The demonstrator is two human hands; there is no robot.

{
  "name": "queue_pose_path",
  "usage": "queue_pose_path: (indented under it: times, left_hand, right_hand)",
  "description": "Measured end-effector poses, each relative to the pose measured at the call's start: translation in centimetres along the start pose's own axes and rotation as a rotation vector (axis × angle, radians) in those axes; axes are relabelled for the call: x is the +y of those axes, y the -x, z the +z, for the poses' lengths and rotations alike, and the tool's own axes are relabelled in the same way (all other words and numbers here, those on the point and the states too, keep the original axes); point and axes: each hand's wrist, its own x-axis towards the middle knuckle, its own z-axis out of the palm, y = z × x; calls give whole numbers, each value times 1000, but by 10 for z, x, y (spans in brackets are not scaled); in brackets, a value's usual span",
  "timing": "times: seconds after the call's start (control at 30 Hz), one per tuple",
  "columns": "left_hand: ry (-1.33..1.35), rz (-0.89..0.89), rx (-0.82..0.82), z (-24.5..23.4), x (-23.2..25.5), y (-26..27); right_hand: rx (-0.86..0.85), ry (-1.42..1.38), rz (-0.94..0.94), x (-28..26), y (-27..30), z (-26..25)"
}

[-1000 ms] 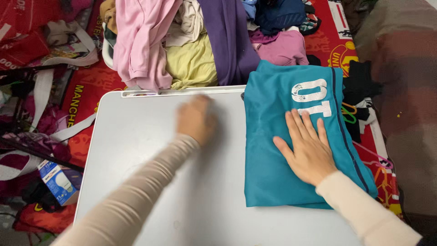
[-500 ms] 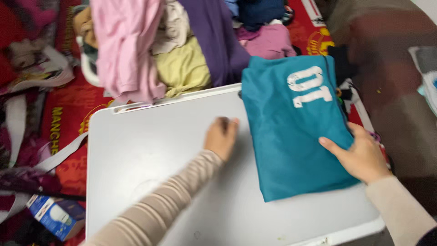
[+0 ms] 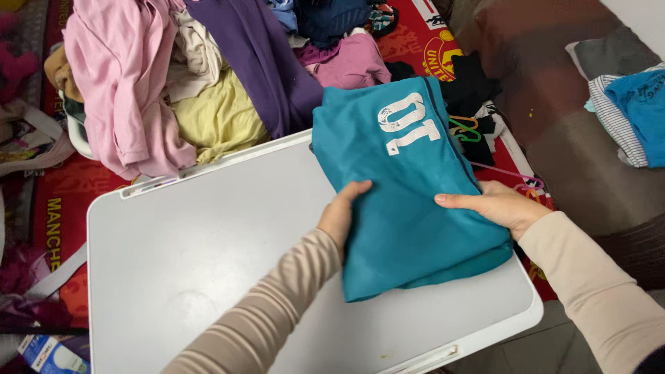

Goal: The person folds several garments one by one on a white folding board, including a gray pair of shorts, a teal pair of shorts, and a pink long-sleeved shirt. Each item is smoothed, folded into a compact rectangle, and placed on a nearby pile.

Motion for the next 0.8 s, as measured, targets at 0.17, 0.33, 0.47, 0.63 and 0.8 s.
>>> queue_pose_path:
  times: [0.17,0.33,0.47,0.63,0.8]
  left_hand:
    - [30,-21,-85,-2,-1,6]
    - [258,0,-207,20,-12,28]
    - [160,-160,-108,35,-15,28]
    - [254,-26,-194,46,-49,19]
    - [371,-162,-186,39,-104,23]
  right_hand:
    - [-158,-282,11,5,10,-7]
    - [-259,-441,9,18,35,-25]
    - [-196,-534,113,32,60,-40]
    - [-138,-645,243,50,83,-47]
    - [-163,-718,197,74,110,-56]
